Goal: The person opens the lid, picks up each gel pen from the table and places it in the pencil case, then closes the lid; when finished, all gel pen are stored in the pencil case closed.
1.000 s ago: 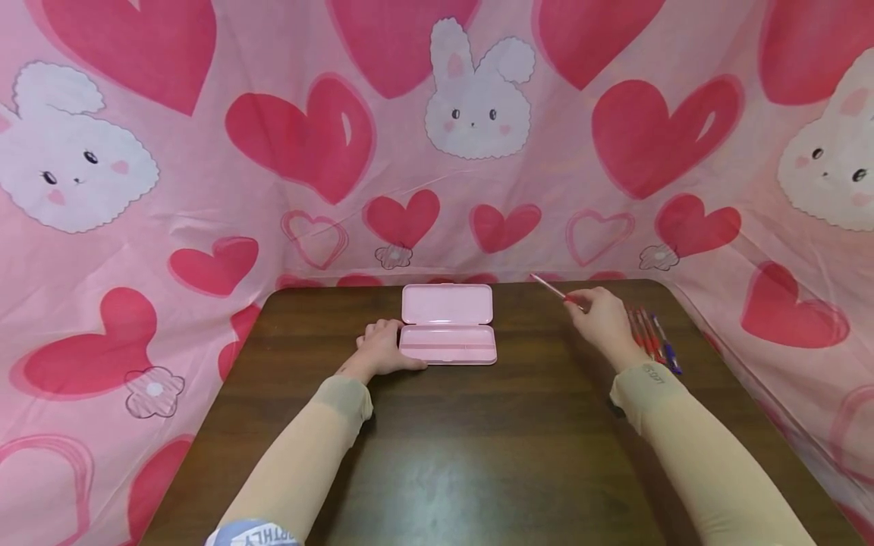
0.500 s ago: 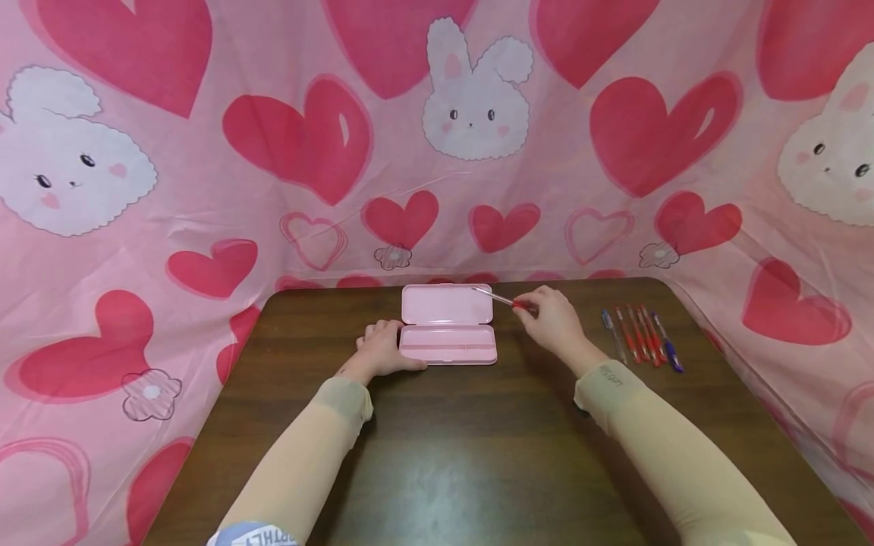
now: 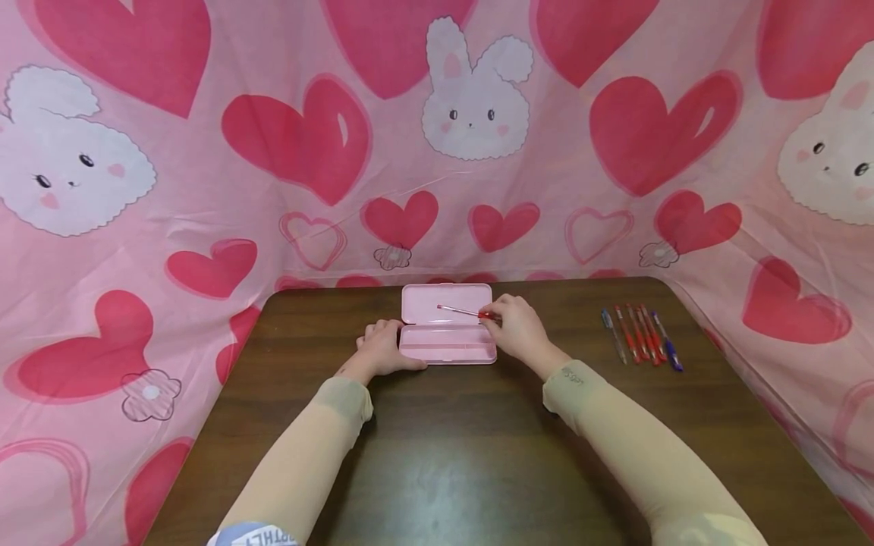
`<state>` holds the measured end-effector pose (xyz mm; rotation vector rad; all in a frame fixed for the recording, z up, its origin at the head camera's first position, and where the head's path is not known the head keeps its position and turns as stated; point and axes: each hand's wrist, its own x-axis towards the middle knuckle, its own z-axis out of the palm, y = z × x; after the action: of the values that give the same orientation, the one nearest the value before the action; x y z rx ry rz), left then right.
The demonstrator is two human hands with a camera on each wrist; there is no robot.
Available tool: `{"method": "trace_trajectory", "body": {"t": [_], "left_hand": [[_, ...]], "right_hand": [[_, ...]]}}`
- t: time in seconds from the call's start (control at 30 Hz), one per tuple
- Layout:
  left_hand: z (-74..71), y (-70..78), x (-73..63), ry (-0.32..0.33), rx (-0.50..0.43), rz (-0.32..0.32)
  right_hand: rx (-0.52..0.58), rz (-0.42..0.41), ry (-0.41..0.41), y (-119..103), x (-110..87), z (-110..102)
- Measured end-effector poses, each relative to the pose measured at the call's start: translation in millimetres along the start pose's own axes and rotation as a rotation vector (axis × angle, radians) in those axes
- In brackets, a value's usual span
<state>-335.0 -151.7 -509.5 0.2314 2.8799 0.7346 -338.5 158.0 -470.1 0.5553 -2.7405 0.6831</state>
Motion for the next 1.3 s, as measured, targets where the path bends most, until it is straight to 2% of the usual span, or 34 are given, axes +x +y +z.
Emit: {"method": "trace_trajectory", "body": {"t": [0.17,0.6,1.1,1.3], "left_hand": [[-0.9,-0.7,-1.5,0.001,-0.002,0.007],[-3.1,1.0,-2.0,0.000,-0.002,0.000],[-3.5,-0.6,-2.2,-0.007,-0.003,-0.003],[-2.2,-2.5,-0.2,-0.014,-0.005,-0.007]], "right_hand": [[-0.017,0.024,-0.077,-15.0,3.2,12.0],[-0.083,0.022,-0.126,-22.6,11.9,40.6],[-0.102,0.045,-0.155,-26.8,18.5,50.9],[-0.123,0.072,-0.193,-24.6,22.6,53.3]]}}
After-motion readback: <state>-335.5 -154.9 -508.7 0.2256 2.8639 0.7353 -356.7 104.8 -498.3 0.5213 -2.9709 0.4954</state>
